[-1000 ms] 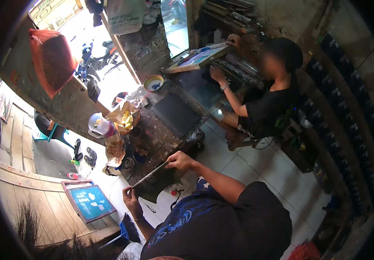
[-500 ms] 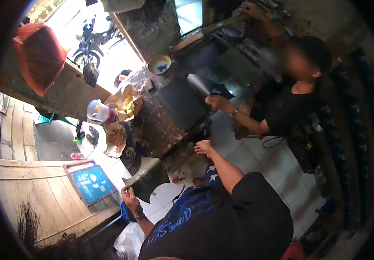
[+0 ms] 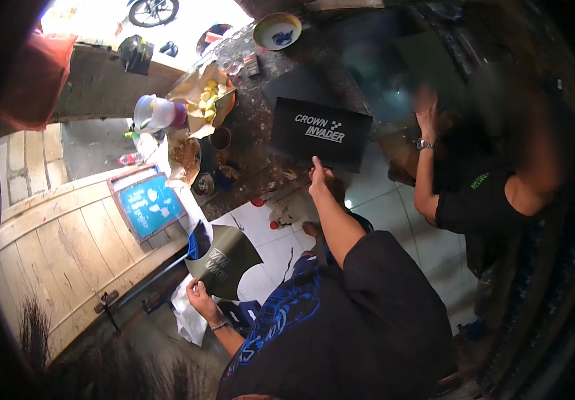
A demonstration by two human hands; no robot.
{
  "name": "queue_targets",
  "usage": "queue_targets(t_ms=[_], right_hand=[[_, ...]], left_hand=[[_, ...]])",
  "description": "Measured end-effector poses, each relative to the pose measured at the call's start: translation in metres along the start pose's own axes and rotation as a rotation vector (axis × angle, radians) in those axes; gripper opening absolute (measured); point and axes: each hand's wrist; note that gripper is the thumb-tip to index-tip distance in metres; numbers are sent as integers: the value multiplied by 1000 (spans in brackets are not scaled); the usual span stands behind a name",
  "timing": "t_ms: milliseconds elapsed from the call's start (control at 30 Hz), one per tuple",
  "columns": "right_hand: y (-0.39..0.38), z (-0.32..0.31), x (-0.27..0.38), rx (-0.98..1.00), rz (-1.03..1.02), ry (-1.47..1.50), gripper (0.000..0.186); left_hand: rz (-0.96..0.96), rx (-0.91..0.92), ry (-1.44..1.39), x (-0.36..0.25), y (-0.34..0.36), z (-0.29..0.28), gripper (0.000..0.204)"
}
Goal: The person picks up printed garment pieces and places them on the floor to dry, repeating the process several times with different pieces.
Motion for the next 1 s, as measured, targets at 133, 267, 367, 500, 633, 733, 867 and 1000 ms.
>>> queue_targets(t_ms=[133,267,367,500,633,733,867,1000], right_hand=[[3,-3,12,-224,-5,-103,22],[8,-20,38,-102,74,53,18],[-2,-27,72,227,111,18,15],[-71,2,111,683,3,18,12],[-153,31,115,1197,-150,-216,6],[-233,36,79,1332,-83,-472,4],[-334,5,-27,1661,-392,-623,8],[-431,-88,-143,2012,-435,-1059,22]], left_hand=[[-26,-77,-28,19,-20,-13,14],[-43,-103,-60,34,-29,-22,14],[-25,-121,-100,44,-39,-30,14],[7,-194,-179,55,-71,-51,15],[34,-279,-273,86,-107,-89,14],[12,-420,-316,126,-162,-132,15],[16,-702,-346,191,-252,-200,16],[-15,-1047,-269,239,-374,-252,15]])
Point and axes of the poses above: each hand's wrist, its own y-axis towards the middle knuckle, its own z-axis out of the palm, x = y × z, and after that the axes turned 3 degrees about y, right-handed
